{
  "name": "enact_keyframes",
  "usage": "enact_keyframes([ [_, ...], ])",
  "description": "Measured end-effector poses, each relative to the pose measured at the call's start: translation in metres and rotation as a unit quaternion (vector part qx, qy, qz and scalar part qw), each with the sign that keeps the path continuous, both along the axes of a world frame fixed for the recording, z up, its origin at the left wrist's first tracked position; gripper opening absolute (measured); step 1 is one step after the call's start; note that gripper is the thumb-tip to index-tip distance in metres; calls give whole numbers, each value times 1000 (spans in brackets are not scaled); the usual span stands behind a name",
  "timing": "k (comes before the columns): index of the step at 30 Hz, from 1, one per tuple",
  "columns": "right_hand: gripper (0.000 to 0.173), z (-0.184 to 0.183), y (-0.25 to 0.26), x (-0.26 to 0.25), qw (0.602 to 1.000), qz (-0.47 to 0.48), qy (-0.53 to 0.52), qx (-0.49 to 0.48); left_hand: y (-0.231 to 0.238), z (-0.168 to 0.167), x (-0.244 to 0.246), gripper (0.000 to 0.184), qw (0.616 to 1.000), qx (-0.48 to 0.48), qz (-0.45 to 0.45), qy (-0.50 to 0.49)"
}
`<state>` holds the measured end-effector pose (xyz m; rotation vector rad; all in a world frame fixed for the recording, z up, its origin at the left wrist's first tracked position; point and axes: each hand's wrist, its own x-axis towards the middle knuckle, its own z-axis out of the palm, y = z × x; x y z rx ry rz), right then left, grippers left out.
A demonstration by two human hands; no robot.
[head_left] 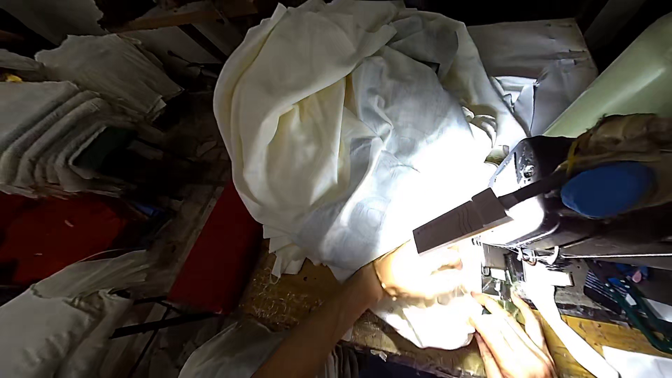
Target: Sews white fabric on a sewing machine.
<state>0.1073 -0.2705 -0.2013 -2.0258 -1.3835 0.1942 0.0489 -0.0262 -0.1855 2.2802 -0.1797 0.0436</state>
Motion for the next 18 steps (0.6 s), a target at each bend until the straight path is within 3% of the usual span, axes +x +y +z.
enact_keyframes([
  [3, 20, -8, -5, -7, 999, -18, -16, 28, -6, 24, -28, 54, 988, 153, -31, -9],
  [4, 21, -11, -7, -9, 999, -25, -29, 36, -11, 32, -40, 56, 975, 218, -21, -39],
  [6, 22, -17, -10, -14, 997, -33, -55, 53, -28, 53, -58, 41, 944, 328, -6, -41],
  [8, 25, -18, -12, -17, 994, -38, -77, 61, -55, 71, -67, 27, 947, 318, -41, -34],
  [11, 30, -16, -13, -20, 993, -43, -94, 63, -87, 67, -69, 27, 974, 185, -130, 6],
  [14, 37, -23, -20, -20, 990, -47, -110, 75, -86, 38, -59, 30, 986, 148, -66, -28],
  [18, 24, -50, -27, -26, 976, -105, -132, 139, -75, 24, -62, 36, 967, 247, 29, -46],
])
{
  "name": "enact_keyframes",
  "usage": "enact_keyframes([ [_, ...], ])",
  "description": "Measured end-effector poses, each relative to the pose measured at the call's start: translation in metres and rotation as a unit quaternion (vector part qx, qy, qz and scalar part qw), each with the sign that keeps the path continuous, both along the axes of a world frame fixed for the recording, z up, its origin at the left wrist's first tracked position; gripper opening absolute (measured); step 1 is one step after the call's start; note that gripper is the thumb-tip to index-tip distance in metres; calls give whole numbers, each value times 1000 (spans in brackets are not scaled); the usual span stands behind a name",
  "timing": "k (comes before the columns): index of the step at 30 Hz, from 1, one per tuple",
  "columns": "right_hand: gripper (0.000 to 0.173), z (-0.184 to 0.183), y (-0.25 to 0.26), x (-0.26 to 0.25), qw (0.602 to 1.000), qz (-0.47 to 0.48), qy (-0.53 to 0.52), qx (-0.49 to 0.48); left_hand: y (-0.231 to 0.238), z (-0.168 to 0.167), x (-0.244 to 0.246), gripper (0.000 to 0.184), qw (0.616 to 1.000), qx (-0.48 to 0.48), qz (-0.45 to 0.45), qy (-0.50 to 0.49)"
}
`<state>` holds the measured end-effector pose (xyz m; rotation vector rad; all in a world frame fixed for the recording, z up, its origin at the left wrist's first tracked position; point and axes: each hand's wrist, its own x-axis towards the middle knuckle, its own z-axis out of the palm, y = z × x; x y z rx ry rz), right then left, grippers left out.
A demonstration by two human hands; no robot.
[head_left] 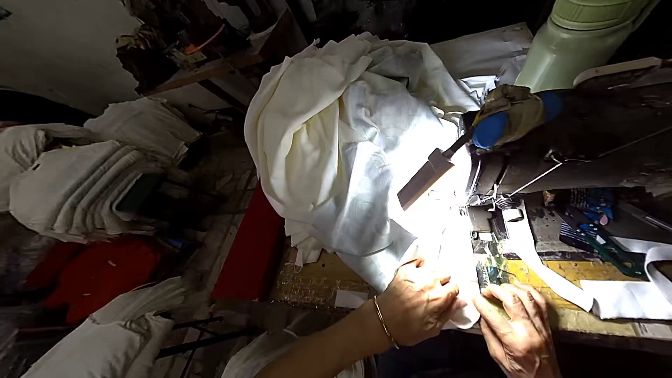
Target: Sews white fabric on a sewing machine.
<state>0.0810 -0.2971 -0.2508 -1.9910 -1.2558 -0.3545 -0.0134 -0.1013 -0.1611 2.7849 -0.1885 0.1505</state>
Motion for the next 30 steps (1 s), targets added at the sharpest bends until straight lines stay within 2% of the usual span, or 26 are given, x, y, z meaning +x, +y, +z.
enact_keyframes([
  [3, 24, -5, 2, -2, 1000, -19, -8, 18, 4, -12, -6, 28, 992, 82, 77, -64],
  [8, 26, -6, 4, -2, 999, -25, -19, 24, 2, -19, -1, 20, 980, 116, 125, -101],
  [13, 27, -6, 6, -1, 999, -26, -19, 29, -23, -27, 9, 29, 987, 64, 121, -88],
  [16, 26, -7, 6, -1, 999, -28, -22, 32, -29, -37, 10, 26, 987, 44, 125, -91],
  [23, 26, -8, 7, -2, 999, -30, -19, 41, -27, -40, 7, 19, 985, 3, 128, -120],
  [26, 24, -8, 7, -1, 999, -28, -18, 38, -24, -38, 10, 23, 983, -13, 133, -130],
  [28, 23, -8, 7, -1, 999, -27, -23, 39, -21, -36, 13, 27, 987, -10, 117, -107],
  [30, 23, -8, 7, -1, 998, -26, -25, 44, -17, -37, 15, 22, 991, -9, 87, -97],
])
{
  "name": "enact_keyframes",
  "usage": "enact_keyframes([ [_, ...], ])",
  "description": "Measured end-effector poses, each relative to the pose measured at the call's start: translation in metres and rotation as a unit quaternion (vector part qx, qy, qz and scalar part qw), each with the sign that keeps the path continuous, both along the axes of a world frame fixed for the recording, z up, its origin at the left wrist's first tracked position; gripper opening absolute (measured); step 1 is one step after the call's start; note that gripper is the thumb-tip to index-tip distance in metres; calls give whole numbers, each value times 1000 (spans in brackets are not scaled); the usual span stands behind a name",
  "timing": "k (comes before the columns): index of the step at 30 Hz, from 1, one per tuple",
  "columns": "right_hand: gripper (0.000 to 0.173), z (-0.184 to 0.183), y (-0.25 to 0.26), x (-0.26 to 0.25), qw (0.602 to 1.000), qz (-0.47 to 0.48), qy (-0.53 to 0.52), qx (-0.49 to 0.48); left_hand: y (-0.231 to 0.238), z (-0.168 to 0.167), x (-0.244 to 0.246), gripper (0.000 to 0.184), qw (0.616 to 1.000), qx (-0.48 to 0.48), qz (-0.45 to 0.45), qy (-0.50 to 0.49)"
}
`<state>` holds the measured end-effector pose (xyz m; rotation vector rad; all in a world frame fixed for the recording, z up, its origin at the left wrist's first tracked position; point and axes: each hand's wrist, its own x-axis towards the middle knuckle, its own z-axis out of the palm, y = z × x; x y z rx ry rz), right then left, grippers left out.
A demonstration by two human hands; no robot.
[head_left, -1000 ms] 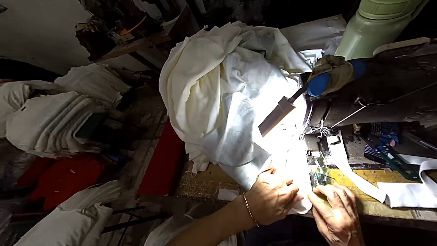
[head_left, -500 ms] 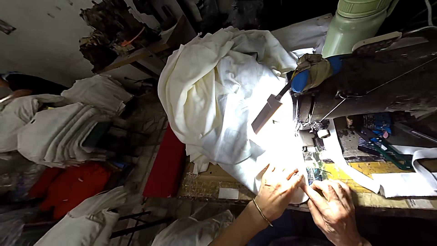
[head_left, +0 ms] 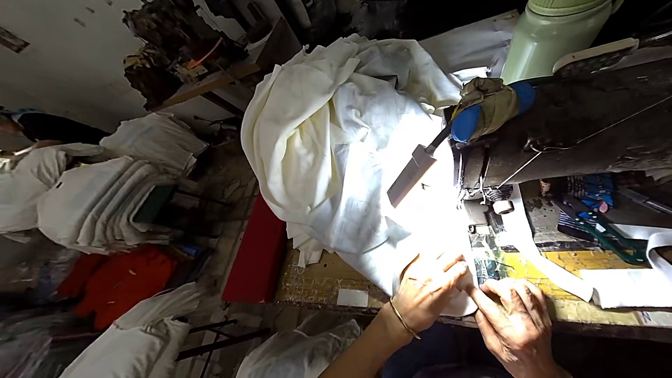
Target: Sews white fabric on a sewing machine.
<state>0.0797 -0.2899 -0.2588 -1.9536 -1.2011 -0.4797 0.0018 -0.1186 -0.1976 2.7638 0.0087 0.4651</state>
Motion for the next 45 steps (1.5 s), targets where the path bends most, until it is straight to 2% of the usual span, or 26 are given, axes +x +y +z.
enact_keyframes([
  [3, 24, -1, 0, 0, 1000, -4, -3, 2, 3, -2, 0, 22, 1000, -1, -23, -18],
  [8, 23, -3, 0, 0, 1000, -4, -7, 6, 2, -6, -2, 18, 997, 6, -5, -80],
  [20, 24, -2, 0, 0, 1000, -7, -10, 2, 2, -10, 0, 19, 998, 42, -35, -34],
  [25, 23, -2, -1, 1, 1000, -2, -8, 3, 4, -9, 6, 16, 998, -28, -39, -42],
  [29, 24, -3, 0, 1, 1000, 1, 5, 16, 1, -10, 2, 19, 998, -49, -33, -25],
  [34, 31, 2, -1, 1, 999, 16, 7, -30, 1, -11, -7, 20, 992, -117, -40, -15],
  [39, 33, 6, -2, 0, 998, 9, 6, -66, 5, -9, -12, 19, 999, -18, 36, -25],
  [42, 34, 8, 0, -2, 997, 1, 6, -77, 5, -11, -6, 18, 998, -18, 48, -30],
  [45, 34, 11, 1, -1, 996, 6, 10, -87, 8, -15, 0, 26, 998, -20, 35, -46],
])
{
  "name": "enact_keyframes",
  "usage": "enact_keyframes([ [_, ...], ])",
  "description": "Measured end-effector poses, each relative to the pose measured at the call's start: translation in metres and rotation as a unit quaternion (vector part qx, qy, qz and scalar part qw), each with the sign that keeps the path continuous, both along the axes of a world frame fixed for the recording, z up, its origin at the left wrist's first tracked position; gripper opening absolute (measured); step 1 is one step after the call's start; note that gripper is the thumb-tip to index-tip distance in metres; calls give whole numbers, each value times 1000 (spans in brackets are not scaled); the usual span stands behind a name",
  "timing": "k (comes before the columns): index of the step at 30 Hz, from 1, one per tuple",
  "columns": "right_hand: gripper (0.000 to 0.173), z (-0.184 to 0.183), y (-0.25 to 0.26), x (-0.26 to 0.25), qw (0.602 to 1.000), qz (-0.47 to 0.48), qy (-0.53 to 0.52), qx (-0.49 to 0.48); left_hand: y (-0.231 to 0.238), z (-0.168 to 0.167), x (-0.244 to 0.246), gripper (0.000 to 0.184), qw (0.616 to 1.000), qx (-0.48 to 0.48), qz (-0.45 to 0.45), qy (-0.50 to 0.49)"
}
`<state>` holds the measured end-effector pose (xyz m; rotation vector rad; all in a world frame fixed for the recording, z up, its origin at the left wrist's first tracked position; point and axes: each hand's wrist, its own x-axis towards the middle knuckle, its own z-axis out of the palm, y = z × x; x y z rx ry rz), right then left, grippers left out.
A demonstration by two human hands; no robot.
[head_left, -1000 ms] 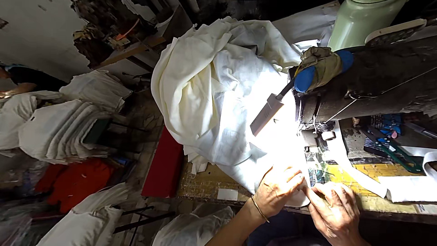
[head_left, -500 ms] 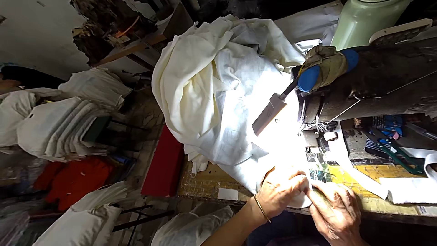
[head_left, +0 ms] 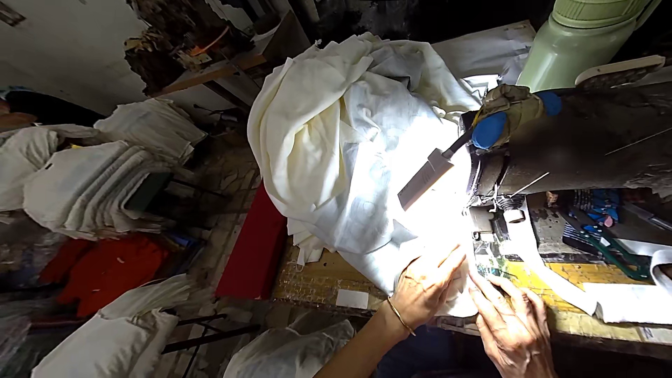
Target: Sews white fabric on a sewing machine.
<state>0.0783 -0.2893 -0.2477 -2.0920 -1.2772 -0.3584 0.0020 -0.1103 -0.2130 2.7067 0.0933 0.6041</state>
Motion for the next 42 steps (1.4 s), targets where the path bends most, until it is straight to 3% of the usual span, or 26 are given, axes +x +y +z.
enact_keyframes([
  [6, 31, 18, -6, -3, 997, 31, 53, -49, 0, 5, 1, 26, 999, 0, -33, 39],
  [11, 29, 19, -4, -4, 998, 25, 36, -47, 2, 13, 12, 29, 997, 33, -33, 62],
  [14, 29, 21, -4, -2, 998, 24, 33, -51, 6, 21, 27, 21, 993, 57, -57, 92],
  [20, 29, 22, -3, -1, 998, 23, 31, -53, 12, 14, 33, 17, 990, 87, -88, 64],
  [24, 31, 24, -4, -1, 998, 28, 33, -55, 17, 1, 30, 20, 992, 71, -100, -4],
  [30, 32, 22, -4, -1, 998, 28, 34, -53, 20, -6, 24, 21, 993, 77, -89, -26],
  [36, 30, 28, -6, -2, 996, 37, 35, -76, 20, -1, 22, 21, 993, 47, -105, 25],
  [42, 24, 42, -2, -7, 991, 52, 32, -115, 35, 2, 13, 35, 986, 15, -151, 61],
])
